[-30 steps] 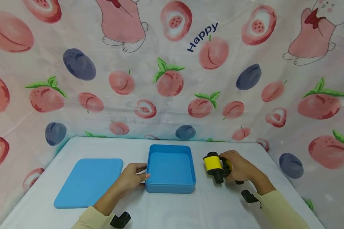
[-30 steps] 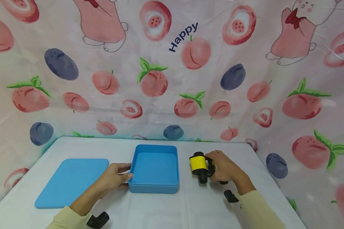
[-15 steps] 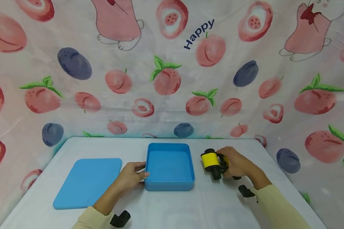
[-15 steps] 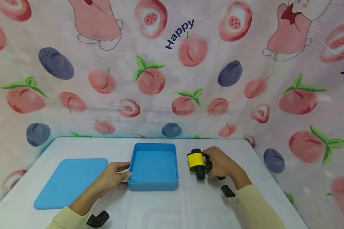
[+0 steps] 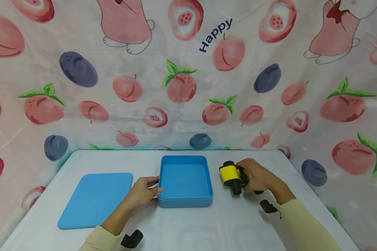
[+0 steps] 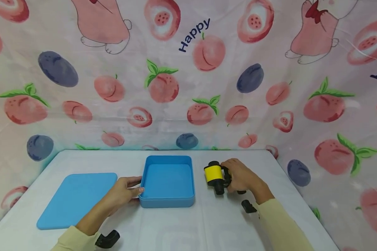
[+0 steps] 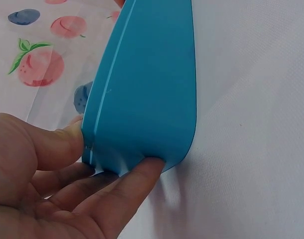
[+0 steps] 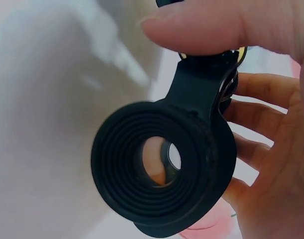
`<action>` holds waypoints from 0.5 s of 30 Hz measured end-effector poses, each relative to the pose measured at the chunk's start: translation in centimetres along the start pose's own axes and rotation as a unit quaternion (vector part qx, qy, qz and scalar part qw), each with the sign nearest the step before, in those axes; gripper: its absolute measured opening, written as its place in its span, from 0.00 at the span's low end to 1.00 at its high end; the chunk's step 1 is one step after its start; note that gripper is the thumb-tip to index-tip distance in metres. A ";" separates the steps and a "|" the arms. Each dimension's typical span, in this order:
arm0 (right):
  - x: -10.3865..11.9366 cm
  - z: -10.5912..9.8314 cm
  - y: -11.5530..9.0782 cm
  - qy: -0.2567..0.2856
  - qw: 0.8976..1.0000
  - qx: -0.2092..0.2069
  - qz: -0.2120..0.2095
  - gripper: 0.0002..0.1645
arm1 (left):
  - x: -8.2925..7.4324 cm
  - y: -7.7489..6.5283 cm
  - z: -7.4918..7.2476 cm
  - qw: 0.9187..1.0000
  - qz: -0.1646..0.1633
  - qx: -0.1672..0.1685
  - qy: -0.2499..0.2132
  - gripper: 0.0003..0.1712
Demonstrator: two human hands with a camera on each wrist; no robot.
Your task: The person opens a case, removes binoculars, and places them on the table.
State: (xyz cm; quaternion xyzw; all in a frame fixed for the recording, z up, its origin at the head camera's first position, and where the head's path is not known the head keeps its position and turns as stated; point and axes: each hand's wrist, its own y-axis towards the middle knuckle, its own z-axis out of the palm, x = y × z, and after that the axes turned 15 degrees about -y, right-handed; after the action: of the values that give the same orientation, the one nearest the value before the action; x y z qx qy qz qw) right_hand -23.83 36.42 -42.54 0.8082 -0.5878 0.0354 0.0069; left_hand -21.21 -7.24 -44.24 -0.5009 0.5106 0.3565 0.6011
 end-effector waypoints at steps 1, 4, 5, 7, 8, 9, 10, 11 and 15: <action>-0.1 0.0 0.0 0.001 1.000 0.001 0.002 0.54 | 0.0 0.0 0.0 1.000 0.001 0.000 0.000 0.33; -0.2 0.0 0.0 0.001 1.000 0.003 0.007 0.54 | -0.1 0.1 0.0 1.000 0.000 0.001 0.000 0.33; -0.2 0.0 -0.1 0.002 1.000 0.003 0.007 0.54 | -0.1 0.2 0.0 1.000 0.000 0.002 -0.001 0.33; -0.2 -0.1 -0.1 0.003 1.000 0.004 0.009 0.55 | 0.0 0.2 0.0 1.000 -0.002 0.003 -0.004 0.33; -0.2 -0.1 -0.1 0.002 1.000 0.004 0.009 0.55 | 0.0 0.3 0.0 1.000 -0.004 0.004 -0.006 0.33; -0.2 -0.1 -0.1 -0.001 1.000 0.004 0.008 0.55 | 0.0 0.3 0.0 1.000 -0.005 0.005 -0.007 0.33; -0.2 -0.1 -0.2 -0.001 1.000 0.004 0.011 0.55 | 0.1 0.3 0.1 1.000 -0.004 0.006 -0.007 0.34; -0.2 -0.1 -0.2 -0.002 1.000 0.003 0.012 0.54 | 0.1 0.3 0.1 1.000 -0.004 0.008 -0.008 0.34; 0.0 -0.1 -0.1 -0.006 1.000 0.006 0.018 0.55 | 0.1 0.2 0.1 1.000 -0.002 0.008 -0.002 0.34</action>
State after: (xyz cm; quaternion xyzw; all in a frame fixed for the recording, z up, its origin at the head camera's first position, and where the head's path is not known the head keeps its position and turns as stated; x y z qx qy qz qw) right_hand -23.73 36.51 -42.45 0.7980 -0.6017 0.0338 -0.0022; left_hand -21.37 -7.11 -44.38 -0.4965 0.5107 0.3524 0.6070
